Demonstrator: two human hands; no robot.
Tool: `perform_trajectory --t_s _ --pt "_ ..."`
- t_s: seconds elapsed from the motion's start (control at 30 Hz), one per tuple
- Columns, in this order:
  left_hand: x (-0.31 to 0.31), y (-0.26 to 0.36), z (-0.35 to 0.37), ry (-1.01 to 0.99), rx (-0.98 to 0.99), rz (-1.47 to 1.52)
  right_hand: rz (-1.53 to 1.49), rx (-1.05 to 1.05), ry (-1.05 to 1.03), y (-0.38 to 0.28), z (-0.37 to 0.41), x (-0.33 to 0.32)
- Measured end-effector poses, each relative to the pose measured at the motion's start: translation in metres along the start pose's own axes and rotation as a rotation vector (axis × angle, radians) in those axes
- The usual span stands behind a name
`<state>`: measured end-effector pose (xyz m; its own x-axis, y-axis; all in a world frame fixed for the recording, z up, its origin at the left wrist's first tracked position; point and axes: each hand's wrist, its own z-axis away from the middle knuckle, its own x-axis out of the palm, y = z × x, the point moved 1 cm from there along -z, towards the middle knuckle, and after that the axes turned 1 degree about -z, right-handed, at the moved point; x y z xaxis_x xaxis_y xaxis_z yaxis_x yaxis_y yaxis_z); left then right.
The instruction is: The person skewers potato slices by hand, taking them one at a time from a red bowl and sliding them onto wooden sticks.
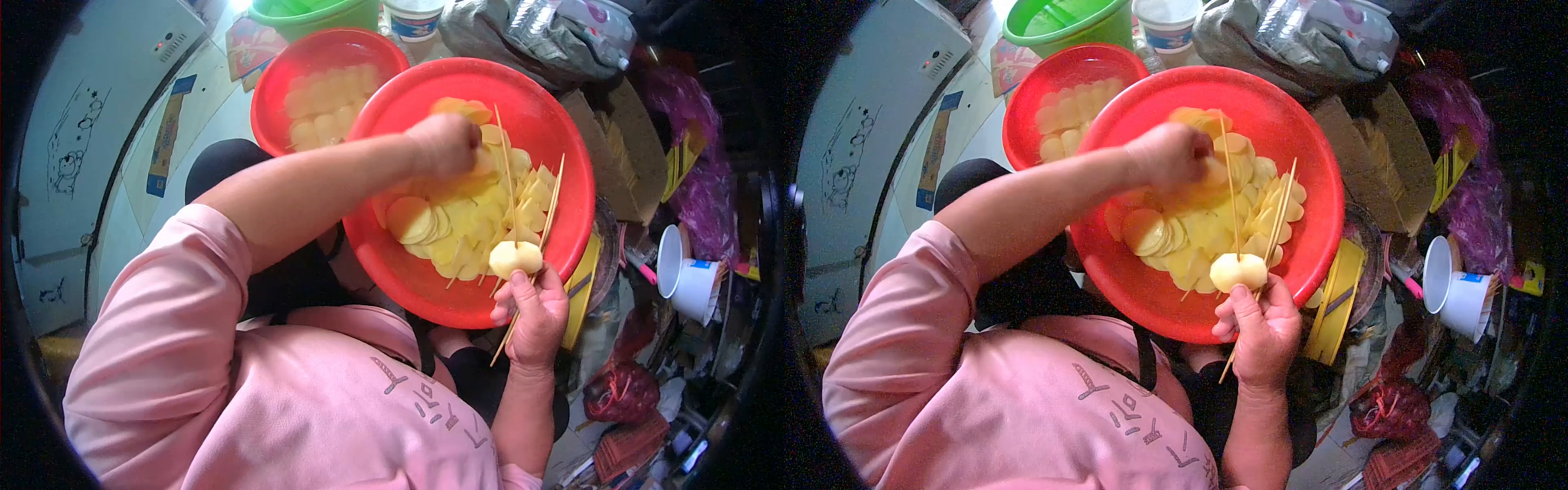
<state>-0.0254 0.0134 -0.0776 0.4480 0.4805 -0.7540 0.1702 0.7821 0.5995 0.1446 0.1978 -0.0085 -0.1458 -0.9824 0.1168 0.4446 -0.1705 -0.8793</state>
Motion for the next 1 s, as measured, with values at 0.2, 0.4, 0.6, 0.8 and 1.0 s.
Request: perform_trajectory --t_s 0.2,0.4,0.6,0.8,1.0 --pt "-0.05 0.006 0.002 -0.01 -0.222 1.189 0.013 0.015 -0.043 0.0 0.001 -0.004" --pt "-0.057 0.003 0.002 0.124 -0.268 1.423 0.02 -0.009 -0.036 -0.003 0.002 0.001" --pt "-0.06 0.002 0.003 0.194 -0.25 1.365 0.011 -0.028 -0.057 -0.002 0.002 0.001" --pt "-0.062 0.005 0.006 0.261 -0.142 1.34 0.016 -0.03 -0.051 -0.001 0.001 0.0" --pt "-0.055 0.019 0.016 0.296 -0.005 1.107 0.013 -0.055 -0.039 0.0 0.001 -0.002"
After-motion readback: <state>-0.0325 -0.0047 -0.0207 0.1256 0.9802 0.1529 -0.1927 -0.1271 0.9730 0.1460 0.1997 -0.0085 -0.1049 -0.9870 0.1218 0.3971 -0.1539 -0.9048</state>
